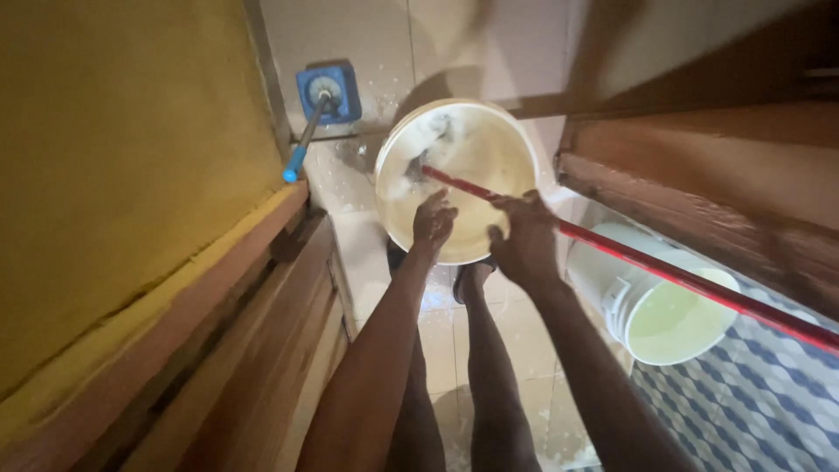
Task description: Scrubbing and mopping a bathroom floor around a toilet.
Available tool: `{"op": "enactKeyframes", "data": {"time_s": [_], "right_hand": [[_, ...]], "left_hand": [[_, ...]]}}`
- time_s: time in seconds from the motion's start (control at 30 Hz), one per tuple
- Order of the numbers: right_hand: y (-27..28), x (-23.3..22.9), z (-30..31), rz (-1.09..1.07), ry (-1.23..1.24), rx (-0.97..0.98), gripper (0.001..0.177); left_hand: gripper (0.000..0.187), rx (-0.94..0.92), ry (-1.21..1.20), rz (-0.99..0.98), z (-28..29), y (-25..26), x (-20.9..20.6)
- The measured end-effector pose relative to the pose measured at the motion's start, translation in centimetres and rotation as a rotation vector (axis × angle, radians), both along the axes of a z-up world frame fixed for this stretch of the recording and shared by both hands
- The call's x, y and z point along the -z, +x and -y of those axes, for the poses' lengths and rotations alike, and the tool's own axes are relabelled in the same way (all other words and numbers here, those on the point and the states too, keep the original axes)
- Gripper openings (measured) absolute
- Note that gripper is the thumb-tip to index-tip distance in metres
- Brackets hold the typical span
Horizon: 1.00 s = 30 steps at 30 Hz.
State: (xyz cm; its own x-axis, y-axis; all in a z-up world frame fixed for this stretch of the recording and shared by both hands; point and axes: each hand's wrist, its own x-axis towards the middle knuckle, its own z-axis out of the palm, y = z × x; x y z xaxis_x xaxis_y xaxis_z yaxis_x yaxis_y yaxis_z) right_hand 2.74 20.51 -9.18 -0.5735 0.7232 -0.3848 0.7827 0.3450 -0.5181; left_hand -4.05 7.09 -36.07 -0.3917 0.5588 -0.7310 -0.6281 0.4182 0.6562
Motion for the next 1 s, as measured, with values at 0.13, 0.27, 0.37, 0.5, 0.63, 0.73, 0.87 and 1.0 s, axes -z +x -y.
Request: {"op": "enactKeyframes", "data": {"time_s": [0.13,0.27,0.37,0.5,0.63,0.73,0.87,1.0], "right_hand": [[2.9,-3.5,-2.8,-0.034,0.117,-0.025,0.035],[8.2,-2.5,-1.6,-0.221,-0.298,0.326,0.030],[12.2,-4.6,-0.7,-0.332,-0.404,0.627,0.029],[19.5,-6.3,0.3,-0.533,-0.615,1.266,0.029],[28.7,-6.5,-1.9,-0.845,-0.406,1.375,0.026],[27.9,-15.6,-4.8,-0.979,-0.430,1.492,0.029],[26.8,-21.7,-4.2,-0.916,-0.401,1.450,0.031],[29.0,-17.7,-5.1,-0.934,-0.331,1.540,0.026]], "left_hand": [[0.054,0.294,0.075,-0.425,0.7,2.6,-0.9],[0.050,0.482,-0.036,-0.849,0.4,2.7,-9.1],[0.046,0.447,0.104,-0.750,0.9,3.2,-10.2],[0.035,0.525,0.091,-0.563,0.1,1.4,-19.6],[0.027,0.406,0.200,-0.240,0.3,1.5,-19.8],[0.026,0.576,0.197,-0.404,-1.3,0.7,-28.3],[0.029,0.761,0.162,-0.579,-3.1,1.4,-35.3],[0.039,0.775,0.143,-0.176,-5.1,2.3,-44.3]]}}
